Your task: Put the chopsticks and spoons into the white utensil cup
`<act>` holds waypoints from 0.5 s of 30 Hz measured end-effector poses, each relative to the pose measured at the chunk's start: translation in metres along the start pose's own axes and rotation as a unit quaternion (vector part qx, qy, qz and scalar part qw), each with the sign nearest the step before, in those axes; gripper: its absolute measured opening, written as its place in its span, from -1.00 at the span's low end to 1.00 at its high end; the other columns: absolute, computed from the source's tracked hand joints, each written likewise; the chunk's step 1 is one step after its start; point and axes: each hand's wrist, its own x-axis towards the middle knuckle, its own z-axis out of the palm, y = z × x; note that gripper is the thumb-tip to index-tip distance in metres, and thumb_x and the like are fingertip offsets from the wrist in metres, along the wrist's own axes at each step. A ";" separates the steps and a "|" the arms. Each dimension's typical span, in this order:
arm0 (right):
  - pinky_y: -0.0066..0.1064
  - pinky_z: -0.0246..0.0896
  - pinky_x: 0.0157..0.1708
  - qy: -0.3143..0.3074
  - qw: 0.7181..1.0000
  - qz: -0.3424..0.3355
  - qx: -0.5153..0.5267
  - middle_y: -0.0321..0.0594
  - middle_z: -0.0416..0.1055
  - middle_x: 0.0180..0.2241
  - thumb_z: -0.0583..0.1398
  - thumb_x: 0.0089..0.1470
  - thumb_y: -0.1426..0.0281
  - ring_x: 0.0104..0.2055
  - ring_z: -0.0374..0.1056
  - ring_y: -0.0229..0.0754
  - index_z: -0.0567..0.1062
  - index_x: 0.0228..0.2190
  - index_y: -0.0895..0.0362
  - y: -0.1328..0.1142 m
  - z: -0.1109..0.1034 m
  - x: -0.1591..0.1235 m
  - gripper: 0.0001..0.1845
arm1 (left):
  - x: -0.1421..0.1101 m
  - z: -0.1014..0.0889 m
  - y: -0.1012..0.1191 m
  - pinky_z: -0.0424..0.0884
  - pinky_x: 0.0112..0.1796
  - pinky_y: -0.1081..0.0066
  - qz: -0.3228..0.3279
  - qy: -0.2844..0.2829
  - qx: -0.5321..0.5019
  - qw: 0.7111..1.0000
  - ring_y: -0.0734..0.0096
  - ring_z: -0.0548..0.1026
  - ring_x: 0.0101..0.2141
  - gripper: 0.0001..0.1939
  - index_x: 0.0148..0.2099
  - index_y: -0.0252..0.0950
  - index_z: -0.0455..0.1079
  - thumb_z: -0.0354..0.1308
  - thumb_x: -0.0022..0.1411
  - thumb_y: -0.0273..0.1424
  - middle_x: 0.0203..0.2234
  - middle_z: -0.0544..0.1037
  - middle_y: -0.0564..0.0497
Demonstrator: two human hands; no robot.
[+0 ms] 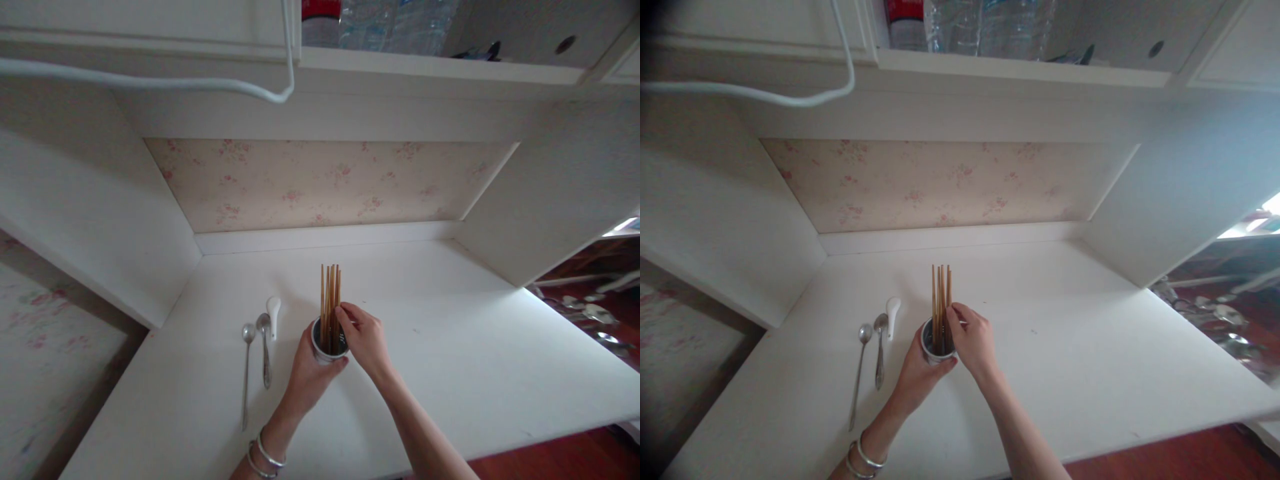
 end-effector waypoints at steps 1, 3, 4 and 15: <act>-0.33 0.41 -0.31 -0.003 1.000 0.003 0.008 -0.22 0.58 -0.33 0.11 0.17 0.19 -0.34 0.51 -0.12 0.56 -0.26 0.05 0.002 0.000 -0.001 -0.71 | 0.000 0.000 0.000 0.26 0.10 0.10 0.002 -0.001 -0.002 1.000 0.09 0.39 0.06 -0.21 0.18 -0.25 0.19 0.40 -0.10 -0.41 0.04 0.44 -0.16; -0.30 0.42 -0.28 -0.015 0.999 0.018 0.045 -0.19 0.57 -0.28 0.13 0.16 0.16 -0.30 0.51 -0.10 0.54 -0.19 0.05 0.007 0.000 -0.004 -0.69 | 0.000 0.001 0.002 0.26 0.10 0.09 0.003 -0.006 -0.006 1.000 0.08 0.37 0.07 -0.21 0.19 -0.25 0.19 0.39 -0.09 -0.41 0.06 0.43 -0.17; -0.28 0.42 -0.24 -0.028 0.997 0.025 0.074 -0.17 0.56 -0.24 0.13 0.16 0.16 -0.26 0.51 -0.08 0.51 -0.13 0.05 0.011 -0.001 -0.005 -0.67 | 0.000 0.001 0.004 0.26 0.10 0.09 0.004 -0.009 -0.006 1.000 0.09 0.37 0.08 -0.21 0.20 -0.24 0.18 0.38 -0.08 -0.42 0.07 0.42 -0.16; -0.09 0.09 0.16 -0.211 0.934 0.009 0.287 -0.09 0.32 0.11 0.42 -0.17 0.27 0.15 0.24 0.03 0.11 0.19 0.02 0.049 0.005 -0.032 -0.04 | -0.002 0.006 0.020 0.40 -0.04 0.21 0.010 -0.036 0.011 0.999 0.12 0.45 -0.05 -0.29 0.14 -0.25 0.23 0.39 -0.07 -0.38 -0.03 0.48 -0.12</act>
